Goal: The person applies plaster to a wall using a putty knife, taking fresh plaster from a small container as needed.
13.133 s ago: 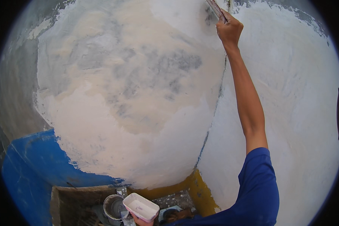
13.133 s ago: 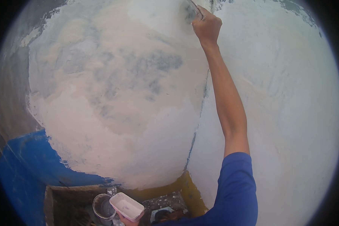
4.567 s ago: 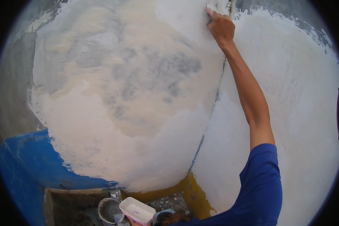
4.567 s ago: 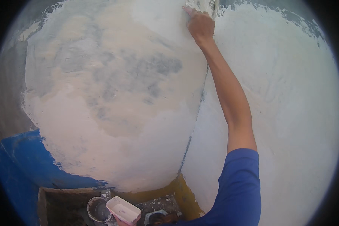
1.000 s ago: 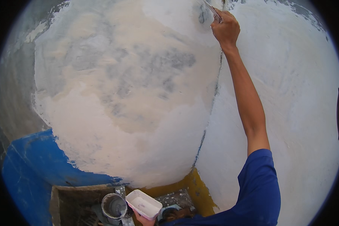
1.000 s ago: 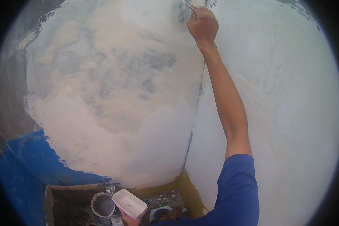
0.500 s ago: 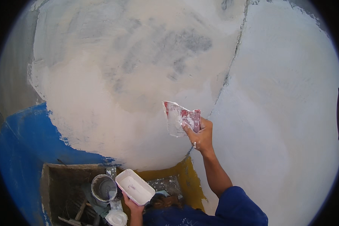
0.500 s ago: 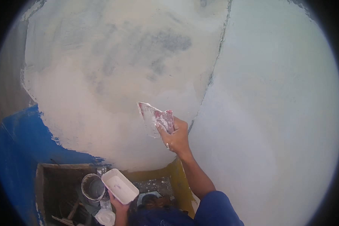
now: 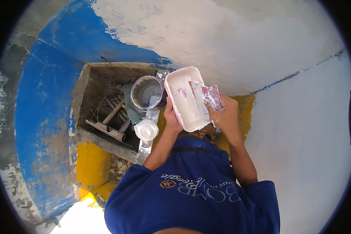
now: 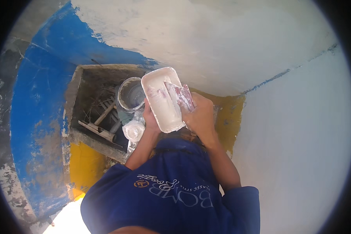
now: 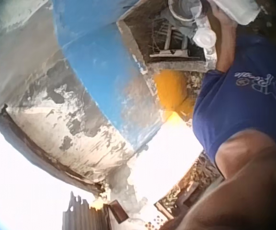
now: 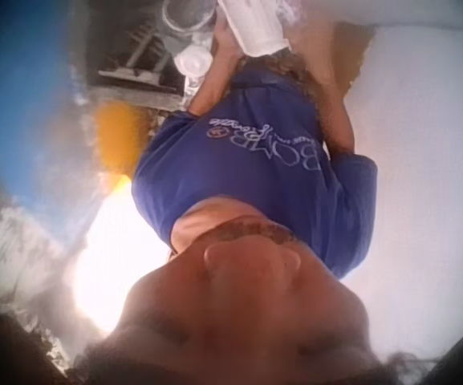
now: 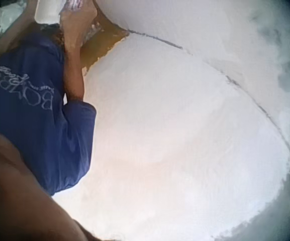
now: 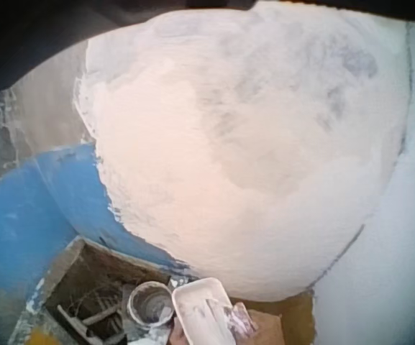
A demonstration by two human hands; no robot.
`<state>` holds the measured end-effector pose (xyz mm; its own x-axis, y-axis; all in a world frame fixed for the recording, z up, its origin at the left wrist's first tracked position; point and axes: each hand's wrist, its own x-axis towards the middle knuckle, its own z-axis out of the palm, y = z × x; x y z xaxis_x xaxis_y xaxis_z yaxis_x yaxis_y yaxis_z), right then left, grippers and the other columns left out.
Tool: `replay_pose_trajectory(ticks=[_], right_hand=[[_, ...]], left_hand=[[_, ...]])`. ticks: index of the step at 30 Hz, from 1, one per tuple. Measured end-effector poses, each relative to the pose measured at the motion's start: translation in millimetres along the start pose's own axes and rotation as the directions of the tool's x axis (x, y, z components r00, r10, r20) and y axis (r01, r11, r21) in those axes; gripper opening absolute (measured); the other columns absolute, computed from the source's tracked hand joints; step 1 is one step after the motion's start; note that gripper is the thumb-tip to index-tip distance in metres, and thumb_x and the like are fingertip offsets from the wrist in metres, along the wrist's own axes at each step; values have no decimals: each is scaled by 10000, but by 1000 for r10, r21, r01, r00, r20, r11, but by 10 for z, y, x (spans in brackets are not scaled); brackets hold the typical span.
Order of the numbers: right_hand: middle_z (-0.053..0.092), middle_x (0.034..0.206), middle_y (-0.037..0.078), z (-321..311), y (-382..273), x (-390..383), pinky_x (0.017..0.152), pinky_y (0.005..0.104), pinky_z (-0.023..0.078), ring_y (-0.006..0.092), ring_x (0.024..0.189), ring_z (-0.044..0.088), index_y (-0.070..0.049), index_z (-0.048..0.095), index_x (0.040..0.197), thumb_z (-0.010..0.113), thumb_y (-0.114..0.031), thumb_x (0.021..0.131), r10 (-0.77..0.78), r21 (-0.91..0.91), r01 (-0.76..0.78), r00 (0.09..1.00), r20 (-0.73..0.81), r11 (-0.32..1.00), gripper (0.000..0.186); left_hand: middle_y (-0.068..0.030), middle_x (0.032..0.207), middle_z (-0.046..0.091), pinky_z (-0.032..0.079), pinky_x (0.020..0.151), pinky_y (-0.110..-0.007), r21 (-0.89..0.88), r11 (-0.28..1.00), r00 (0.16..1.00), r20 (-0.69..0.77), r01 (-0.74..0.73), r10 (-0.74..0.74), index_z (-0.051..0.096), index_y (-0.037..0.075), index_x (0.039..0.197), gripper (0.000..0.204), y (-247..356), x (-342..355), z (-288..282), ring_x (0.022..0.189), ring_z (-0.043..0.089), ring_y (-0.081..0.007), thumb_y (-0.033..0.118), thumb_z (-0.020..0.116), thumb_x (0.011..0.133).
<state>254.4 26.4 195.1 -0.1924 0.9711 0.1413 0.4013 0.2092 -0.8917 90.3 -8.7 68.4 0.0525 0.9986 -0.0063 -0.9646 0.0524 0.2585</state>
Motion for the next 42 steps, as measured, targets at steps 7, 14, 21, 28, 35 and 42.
replay_pose_trajectory(ticks=[7, 14, 21, 28, 35, 42], right_hand=[[648, 880, 127, 288, 97, -6, 689, 436, 509, 340, 816, 636, -35, 688, 1009, 662, -77, 633, -215, -303, 236, 971, 102, 923, 379], [654, 823, 208, 315, 108, 82, 674, 465, 499, 417, 743, 625, 1, 682, 868, 639, -62, 639, -27, -194, 62, 984, 178, 979, 242], [645, 797, 234, 419, 79, 79, 662, 475, 482, 434, 732, 618, 16, 668, 806, 642, -64, 631, -92, -184, 131, 974, 206, 974, 194], [616, 762, 259, 387, -99, 153, 649, 454, 482, 452, 719, 600, 54, 632, 806, 650, -57, 675, -208, -167, 246, 955, 213, 955, 173], [610, 759, 287, 577, -88, 100, 664, 487, 484, 468, 727, 602, 63, 615, 765, 641, -47, 645, -104, -247, 194, 936, 336, 949, 165], [615, 749, 288, 555, -135, 131, 682, 496, 497, 474, 728, 607, 63, 624, 775, 628, -26, 630, -107, -158, 157, 953, 285, 975, 170]], left_hand=[[-148, 1345, 515, 422, 1040, -442, 78, 990, 991, -59, -114, 119, 366, 48, 1425, 634, -111, -7, 76, 1209, 532, -285, 520, 323, 1002], [-133, 1287, 542, 431, 1012, -462, 144, 978, 968, -179, -151, 176, 407, 57, 1392, 636, -108, -17, 110, 1178, 540, -290, 545, 310, 996], [-144, 1334, 520, 409, 1048, -466, 99, 971, 966, -118, -219, 230, 378, 53, 1415, 615, -89, -62, 71, 1207, 527, -299, 508, 333, 1004], [-137, 1341, 523, 411, 1046, -439, 48, 971, 960, -145, -235, 239, 394, 66, 1419, 646, -67, -125, -20, 1208, 527, -295, 546, 306, 996], [-129, 1363, 501, 389, 1066, -451, 49, 967, 947, -194, -249, 254, 379, 79, 1428, 601, -65, -91, -11, 1236, 502, -293, 495, 335, 998], [-130, 1391, 483, 355, 1091, -474, 20, 967, 954, -161, -255, 255, 389, 104, 1432, 601, -44, -106, -76, 1264, 475, -306, 518, 320, 1002]])
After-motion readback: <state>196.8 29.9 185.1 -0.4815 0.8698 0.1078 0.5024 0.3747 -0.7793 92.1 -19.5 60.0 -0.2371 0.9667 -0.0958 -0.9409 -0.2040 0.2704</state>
